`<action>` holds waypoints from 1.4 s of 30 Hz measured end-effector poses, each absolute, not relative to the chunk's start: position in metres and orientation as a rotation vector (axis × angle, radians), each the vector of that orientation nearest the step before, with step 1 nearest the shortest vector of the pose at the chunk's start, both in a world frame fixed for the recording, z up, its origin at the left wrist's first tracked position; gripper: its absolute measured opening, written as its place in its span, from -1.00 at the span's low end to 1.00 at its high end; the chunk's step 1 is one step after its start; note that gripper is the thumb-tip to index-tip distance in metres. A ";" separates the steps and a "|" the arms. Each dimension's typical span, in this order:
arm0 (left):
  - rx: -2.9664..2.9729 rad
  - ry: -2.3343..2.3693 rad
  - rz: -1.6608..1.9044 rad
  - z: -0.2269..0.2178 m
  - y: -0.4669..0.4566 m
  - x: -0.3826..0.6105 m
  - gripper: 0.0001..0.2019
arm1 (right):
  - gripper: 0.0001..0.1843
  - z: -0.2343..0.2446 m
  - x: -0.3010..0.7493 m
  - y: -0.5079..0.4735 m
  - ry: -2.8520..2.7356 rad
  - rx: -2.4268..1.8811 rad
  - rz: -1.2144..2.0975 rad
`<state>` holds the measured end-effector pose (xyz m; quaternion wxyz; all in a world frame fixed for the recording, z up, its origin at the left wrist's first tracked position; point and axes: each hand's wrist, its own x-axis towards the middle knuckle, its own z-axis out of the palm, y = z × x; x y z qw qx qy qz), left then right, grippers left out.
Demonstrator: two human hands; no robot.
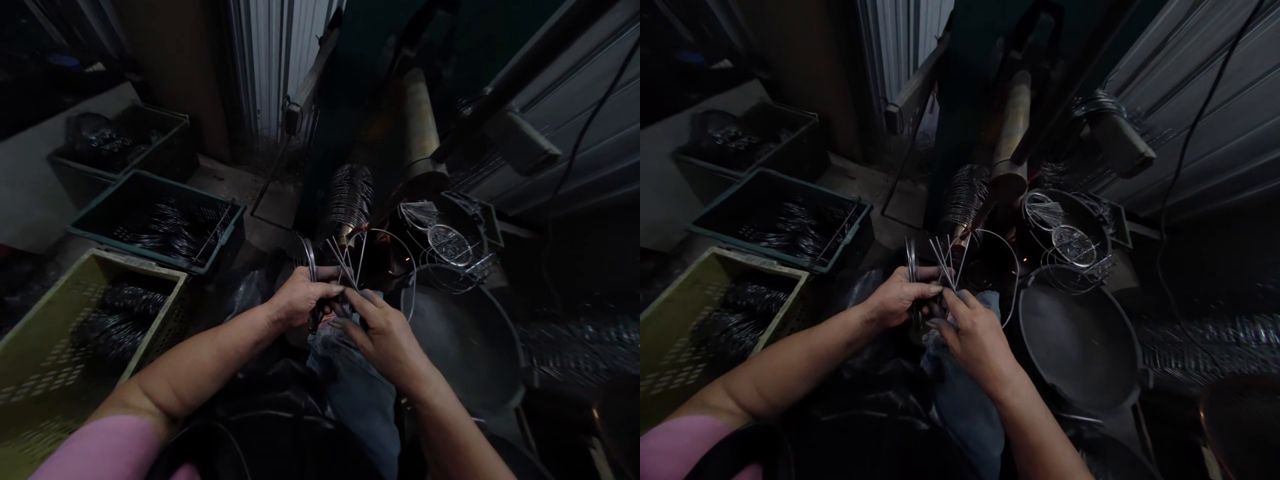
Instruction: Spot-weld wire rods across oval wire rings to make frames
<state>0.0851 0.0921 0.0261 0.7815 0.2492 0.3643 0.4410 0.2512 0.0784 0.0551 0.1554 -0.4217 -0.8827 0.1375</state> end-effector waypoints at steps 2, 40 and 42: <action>0.559 0.803 0.939 0.025 0.091 0.082 -0.55 | -0.54 0.059 0.256 0.070 -2.541 -1.136 0.268; 0.596 1.010 0.975 0.018 0.070 0.029 -0.56 | -0.53 0.062 0.262 0.084 -2.902 -1.087 0.076; 0.589 0.995 0.988 0.020 0.072 0.029 -0.56 | -0.55 0.065 0.262 0.088 -2.905 -1.086 0.097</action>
